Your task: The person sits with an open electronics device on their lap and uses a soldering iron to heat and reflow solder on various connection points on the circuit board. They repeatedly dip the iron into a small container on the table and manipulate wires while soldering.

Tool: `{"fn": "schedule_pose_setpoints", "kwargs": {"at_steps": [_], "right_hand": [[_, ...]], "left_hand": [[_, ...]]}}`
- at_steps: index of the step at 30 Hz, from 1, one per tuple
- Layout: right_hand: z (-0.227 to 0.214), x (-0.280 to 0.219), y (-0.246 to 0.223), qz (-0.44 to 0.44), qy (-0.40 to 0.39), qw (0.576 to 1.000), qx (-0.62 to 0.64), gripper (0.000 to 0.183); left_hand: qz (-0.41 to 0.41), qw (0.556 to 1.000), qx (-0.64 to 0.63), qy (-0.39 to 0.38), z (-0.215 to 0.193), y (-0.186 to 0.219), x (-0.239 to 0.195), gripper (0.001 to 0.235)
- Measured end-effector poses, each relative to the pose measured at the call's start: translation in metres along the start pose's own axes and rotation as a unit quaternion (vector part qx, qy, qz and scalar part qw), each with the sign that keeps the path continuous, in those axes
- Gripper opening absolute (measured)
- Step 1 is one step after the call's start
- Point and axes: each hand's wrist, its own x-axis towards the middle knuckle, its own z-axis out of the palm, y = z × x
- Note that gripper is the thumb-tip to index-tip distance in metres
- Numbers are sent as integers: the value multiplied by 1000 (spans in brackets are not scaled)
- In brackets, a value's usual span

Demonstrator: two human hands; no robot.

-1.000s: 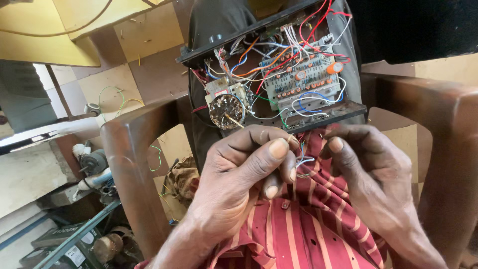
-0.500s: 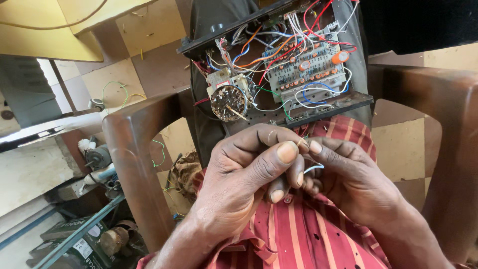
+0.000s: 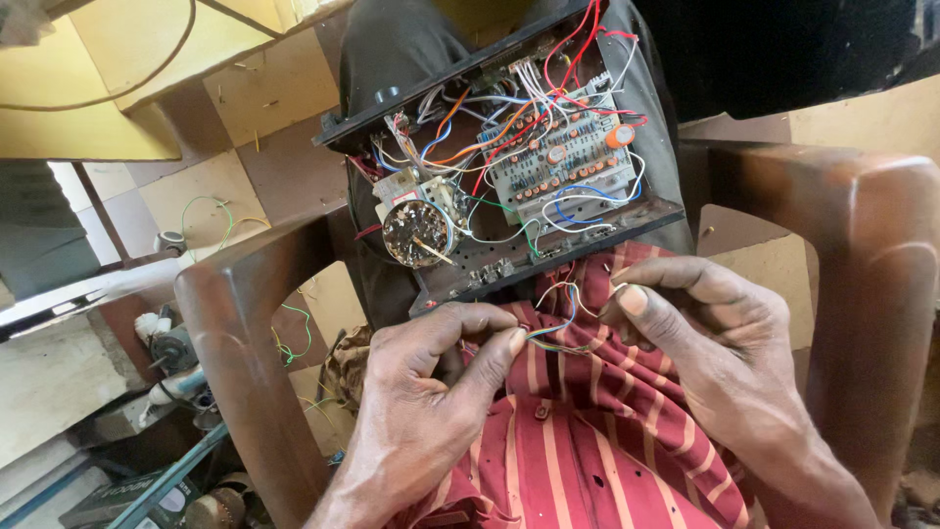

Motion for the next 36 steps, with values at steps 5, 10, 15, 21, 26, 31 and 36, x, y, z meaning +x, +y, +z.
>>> {"fn": "schedule_pose_setpoints", "kwargs": {"at_steps": [5, 10, 15, 21, 26, 31, 36], "right_hand": [[6, -6, 1, -70, 11, 992, -109, 18], [7, -8, -1, -71, -15, 992, -105, 18], [13, -9, -6, -81, -4, 983, -167, 18], [16, -10, -10, -132, 7, 955, -266, 15], [4, -13, -3, -122, -11, 945, -302, 15], [-29, -11, 11, -59, -148, 968, -194, 17], [-41, 15, 52, -145, -140, 979, 14, 21]], "left_hand": [[159, 987, -35, 16, 13, 15, 9, 12], [113, 988, -101, -12, 34, 10, 19, 21], [166, 982, -89, -20, 35, 6, 20, 14], [243, 969, 43, 7, 30, 11, 16, 17], [254, 962, 100, -34, 21, 19, 13, 12], [230, 964, 7, -131, -4, 29, 13, 10], [126, 940, -289, -128, -3, 35, 7, 25]]}}
